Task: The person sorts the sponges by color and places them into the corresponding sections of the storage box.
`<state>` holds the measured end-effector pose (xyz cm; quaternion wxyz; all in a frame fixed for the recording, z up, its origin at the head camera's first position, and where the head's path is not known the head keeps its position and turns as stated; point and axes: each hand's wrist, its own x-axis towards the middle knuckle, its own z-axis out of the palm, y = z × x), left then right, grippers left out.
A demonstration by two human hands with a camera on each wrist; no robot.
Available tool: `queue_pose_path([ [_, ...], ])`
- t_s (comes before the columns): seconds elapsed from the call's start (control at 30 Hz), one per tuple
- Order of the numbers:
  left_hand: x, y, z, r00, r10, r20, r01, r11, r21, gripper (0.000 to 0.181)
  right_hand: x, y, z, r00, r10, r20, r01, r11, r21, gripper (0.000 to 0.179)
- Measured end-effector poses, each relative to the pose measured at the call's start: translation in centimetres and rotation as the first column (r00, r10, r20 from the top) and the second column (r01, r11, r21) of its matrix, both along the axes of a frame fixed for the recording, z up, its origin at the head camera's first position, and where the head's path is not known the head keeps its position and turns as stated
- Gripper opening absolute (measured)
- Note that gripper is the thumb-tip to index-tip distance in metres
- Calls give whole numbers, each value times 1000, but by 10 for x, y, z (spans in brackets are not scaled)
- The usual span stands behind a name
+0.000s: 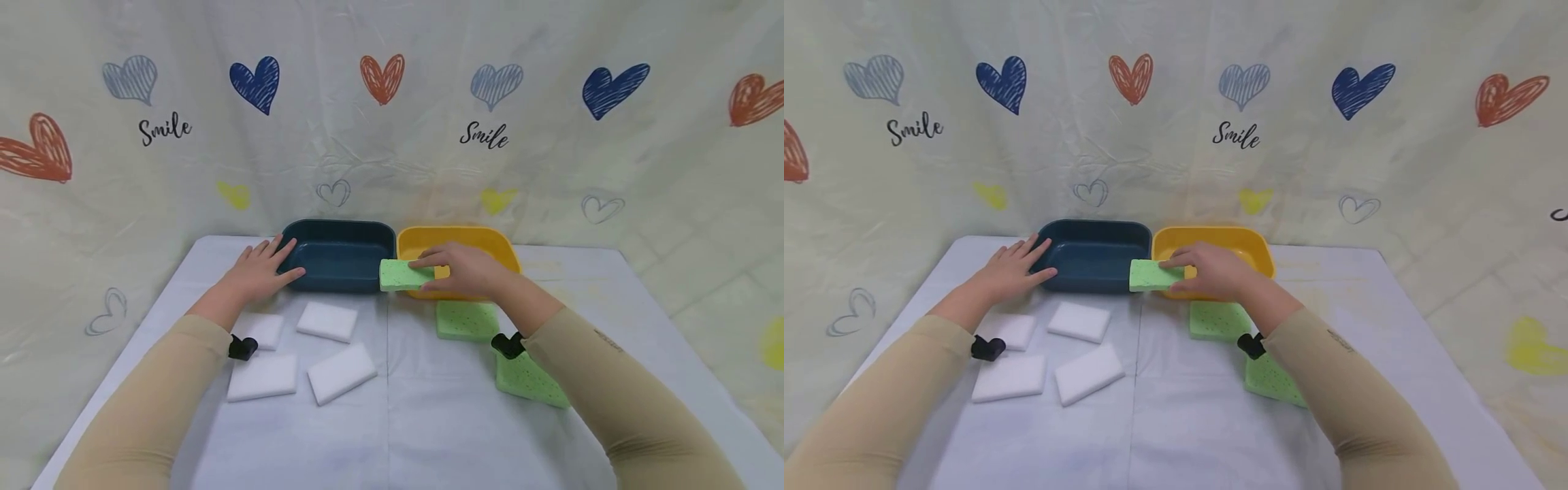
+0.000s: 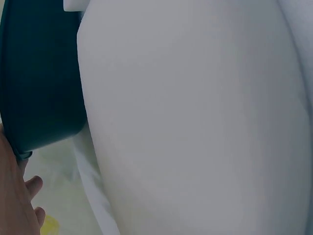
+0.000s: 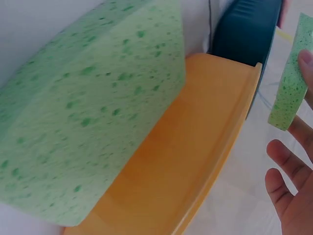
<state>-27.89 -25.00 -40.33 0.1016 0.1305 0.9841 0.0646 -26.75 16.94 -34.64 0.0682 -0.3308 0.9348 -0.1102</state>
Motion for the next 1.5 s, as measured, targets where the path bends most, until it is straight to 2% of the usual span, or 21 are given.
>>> queue_pose_path([
  [0.53,-5,0,-10,1000,14,-13,-14,1000,-11,97,-41,-50,-5,998,-7,57,7,1000,-4,53],
  [0.87,-4,1,-8,999,45,-20,-45,999,-3,96,-60,-91,-9,997,-36,66,31,997,69,53],
  [1.2,0,2,-2,998,54,-23,-54,999,7,91,-72,-136,-17,995,-38,94,26,992,126,51],
  [1.5,-2,1,-7,998,53,-30,-53,999,-1,95,-78,-156,-26,987,-72,145,42,979,201,48],
])
